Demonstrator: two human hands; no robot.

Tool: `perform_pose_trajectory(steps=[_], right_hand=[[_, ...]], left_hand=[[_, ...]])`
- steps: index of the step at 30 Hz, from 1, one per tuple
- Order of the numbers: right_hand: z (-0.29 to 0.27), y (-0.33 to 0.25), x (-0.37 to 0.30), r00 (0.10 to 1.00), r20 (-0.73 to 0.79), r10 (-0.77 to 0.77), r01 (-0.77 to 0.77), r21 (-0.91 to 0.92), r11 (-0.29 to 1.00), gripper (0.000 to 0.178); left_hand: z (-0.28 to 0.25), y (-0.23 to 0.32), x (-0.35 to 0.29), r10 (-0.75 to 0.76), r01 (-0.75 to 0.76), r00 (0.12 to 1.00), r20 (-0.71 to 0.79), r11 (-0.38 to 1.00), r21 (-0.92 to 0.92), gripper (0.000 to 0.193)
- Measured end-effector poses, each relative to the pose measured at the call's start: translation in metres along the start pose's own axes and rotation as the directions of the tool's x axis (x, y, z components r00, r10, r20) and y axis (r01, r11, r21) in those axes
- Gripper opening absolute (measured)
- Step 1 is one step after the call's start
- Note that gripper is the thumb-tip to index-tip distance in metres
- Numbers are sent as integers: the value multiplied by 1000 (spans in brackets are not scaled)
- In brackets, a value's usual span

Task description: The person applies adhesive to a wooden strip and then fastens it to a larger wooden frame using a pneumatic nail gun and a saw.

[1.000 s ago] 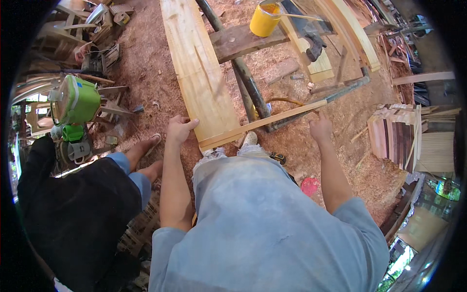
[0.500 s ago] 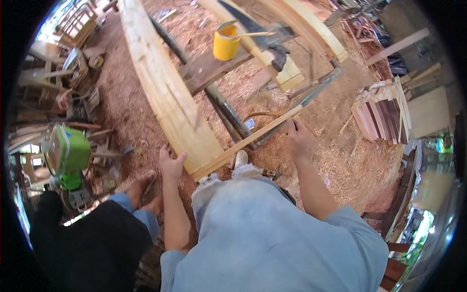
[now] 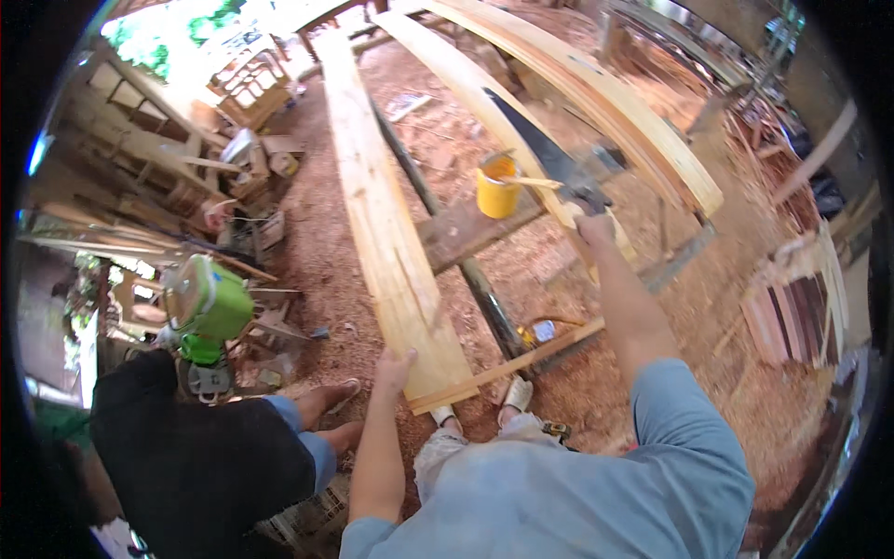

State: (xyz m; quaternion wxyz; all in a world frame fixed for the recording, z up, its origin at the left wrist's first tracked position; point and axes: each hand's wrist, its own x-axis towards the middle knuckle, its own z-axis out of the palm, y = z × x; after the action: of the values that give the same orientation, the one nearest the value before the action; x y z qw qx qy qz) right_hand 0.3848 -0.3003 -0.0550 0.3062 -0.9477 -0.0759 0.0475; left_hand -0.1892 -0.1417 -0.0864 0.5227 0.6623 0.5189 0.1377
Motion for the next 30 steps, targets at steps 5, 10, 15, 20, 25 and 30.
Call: perform_pose_trajectory(steps=[5,10,15,20,25,30], right_hand=[[-53,-25,-5,854,515,76,-519,829,210,21],[-142,-23,-103,999,-29,43,8,903,429,13],[-205,12,-242,973,-180,-148,228,867,443,14],[-240,79,-374,997,-70,23,59,947,317,18],[-252,88,-533,1000,13,-11,-5,844,537,36],[-253,75,-615,962,258,93,-262,766,587,60]], left_hand=[[3,36,-29,-135,134,989,-65,991,-16,40],[2,74,-29,-40,61,995,93,970,-236,35],[4,21,-12,14,46,992,126,885,-463,37],[-26,13,27,62,-37,881,470,997,-63,40],[-65,77,54,441,-337,897,-31,727,599,40],[-38,154,47,534,-497,843,62,732,465,49]])
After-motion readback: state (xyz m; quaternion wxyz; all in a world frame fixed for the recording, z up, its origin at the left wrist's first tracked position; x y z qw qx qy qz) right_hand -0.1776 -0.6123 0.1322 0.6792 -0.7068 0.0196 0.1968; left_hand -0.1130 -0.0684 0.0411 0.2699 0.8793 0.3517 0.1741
